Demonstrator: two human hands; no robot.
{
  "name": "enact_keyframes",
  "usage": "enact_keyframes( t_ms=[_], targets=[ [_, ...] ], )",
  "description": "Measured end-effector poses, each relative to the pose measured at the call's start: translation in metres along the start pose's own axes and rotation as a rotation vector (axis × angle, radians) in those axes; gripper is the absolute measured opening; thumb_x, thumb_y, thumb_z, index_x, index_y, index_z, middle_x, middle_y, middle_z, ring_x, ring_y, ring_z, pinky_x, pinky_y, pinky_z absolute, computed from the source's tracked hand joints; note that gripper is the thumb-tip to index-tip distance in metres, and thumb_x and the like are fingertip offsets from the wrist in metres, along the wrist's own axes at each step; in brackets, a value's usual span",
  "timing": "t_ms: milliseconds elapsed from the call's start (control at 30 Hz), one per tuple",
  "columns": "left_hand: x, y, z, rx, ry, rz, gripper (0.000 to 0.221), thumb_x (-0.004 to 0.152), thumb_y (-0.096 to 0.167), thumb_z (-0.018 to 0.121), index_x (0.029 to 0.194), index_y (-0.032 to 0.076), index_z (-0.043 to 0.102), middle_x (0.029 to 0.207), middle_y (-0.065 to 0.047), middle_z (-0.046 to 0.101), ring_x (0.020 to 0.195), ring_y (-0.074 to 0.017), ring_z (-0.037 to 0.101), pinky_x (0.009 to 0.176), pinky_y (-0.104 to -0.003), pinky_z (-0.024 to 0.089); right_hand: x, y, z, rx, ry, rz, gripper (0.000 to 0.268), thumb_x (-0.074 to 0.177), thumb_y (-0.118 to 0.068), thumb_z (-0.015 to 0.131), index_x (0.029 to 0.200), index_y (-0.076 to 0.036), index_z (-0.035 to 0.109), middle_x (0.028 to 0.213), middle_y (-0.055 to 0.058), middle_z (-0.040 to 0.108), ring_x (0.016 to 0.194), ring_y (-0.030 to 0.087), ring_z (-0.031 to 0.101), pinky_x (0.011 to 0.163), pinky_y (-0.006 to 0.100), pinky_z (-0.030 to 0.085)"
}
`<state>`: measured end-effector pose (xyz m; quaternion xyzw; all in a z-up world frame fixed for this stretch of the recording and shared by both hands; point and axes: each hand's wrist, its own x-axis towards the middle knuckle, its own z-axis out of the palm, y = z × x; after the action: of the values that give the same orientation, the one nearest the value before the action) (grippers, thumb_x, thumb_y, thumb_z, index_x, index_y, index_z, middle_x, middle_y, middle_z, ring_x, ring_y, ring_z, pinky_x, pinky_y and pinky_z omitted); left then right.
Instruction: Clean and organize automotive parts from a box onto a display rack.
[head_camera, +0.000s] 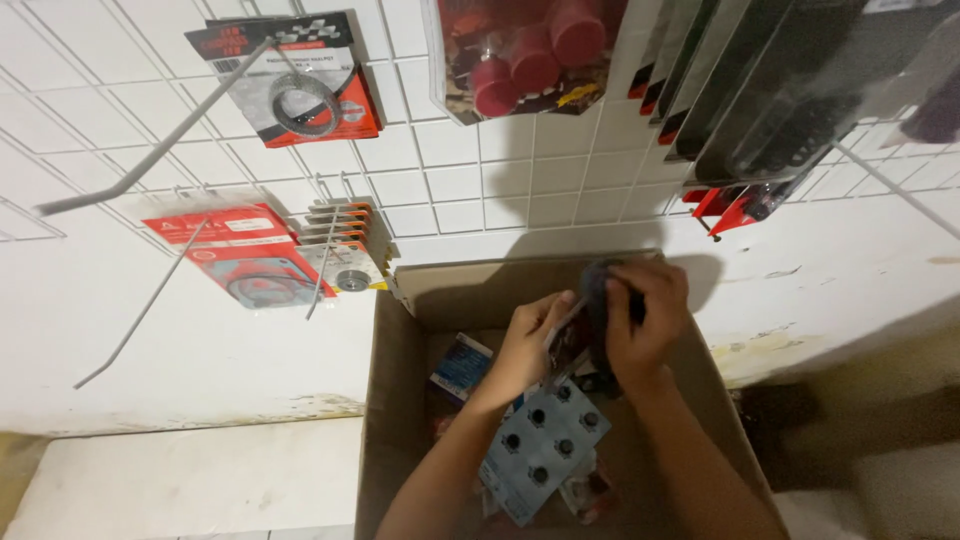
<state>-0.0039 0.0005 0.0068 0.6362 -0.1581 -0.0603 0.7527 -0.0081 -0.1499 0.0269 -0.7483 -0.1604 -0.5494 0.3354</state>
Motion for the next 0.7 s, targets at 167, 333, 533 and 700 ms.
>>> enact_keyframes(
  t_ms=[167,333,533,700],
  targets=[
    [0.004,0.0,0.003,0.011,-0.033,0.024,0.046,0.111,0.032,0.049,0.113,-0.007,0.072,0.096,-0.021,0.071,0.093,-0.0253,0.064,0.086,-0.043,0.052,-0.046,-0.015,0.007,0.102,-0.066,-0.162,0.012,0.097,-0.024,0.068,0.095,-0.013,0.071,0.096,0.005,0.065,0.082,0.025,0.061,0.074,0.039,0.053],
    [0.005,0.004,-0.003,0.044,0.004,-0.036,0.044,0.108,0.039,0.056,0.096,0.003,0.077,0.084,-0.009,0.073,0.087,-0.0142,0.06,0.08,-0.036,0.053,-0.039,0.014,0.014,0.004,0.003,-0.365,0.021,0.103,-0.032,0.059,0.102,-0.013,0.069,0.105,0.01,0.065,0.087,0.029,0.063,0.072,0.042,0.052],
    [0.018,-0.004,-0.004,-0.337,-0.049,-0.121,0.043,0.105,0.03,0.057,0.114,-0.012,0.065,0.087,-0.003,0.061,0.08,-0.009,0.062,0.068,-0.019,0.049,-0.017,-0.009,0.006,0.164,-0.113,-0.243,0.025,0.099,-0.038,0.062,0.103,-0.016,0.072,0.101,0.005,0.065,0.083,0.025,0.063,0.069,0.036,0.053],
    [0.016,-0.023,-0.022,-0.446,-0.226,0.174,0.029,0.113,0.022,0.038,0.119,0.005,0.062,0.1,-0.005,0.068,0.08,-0.0086,0.061,0.083,-0.024,0.053,-0.043,-0.019,0.016,0.329,-0.227,-0.421,0.022,0.087,-0.034,0.08,0.099,-0.017,0.074,0.092,0.009,0.07,0.07,0.027,0.066,0.058,0.039,0.053]
  ],
)
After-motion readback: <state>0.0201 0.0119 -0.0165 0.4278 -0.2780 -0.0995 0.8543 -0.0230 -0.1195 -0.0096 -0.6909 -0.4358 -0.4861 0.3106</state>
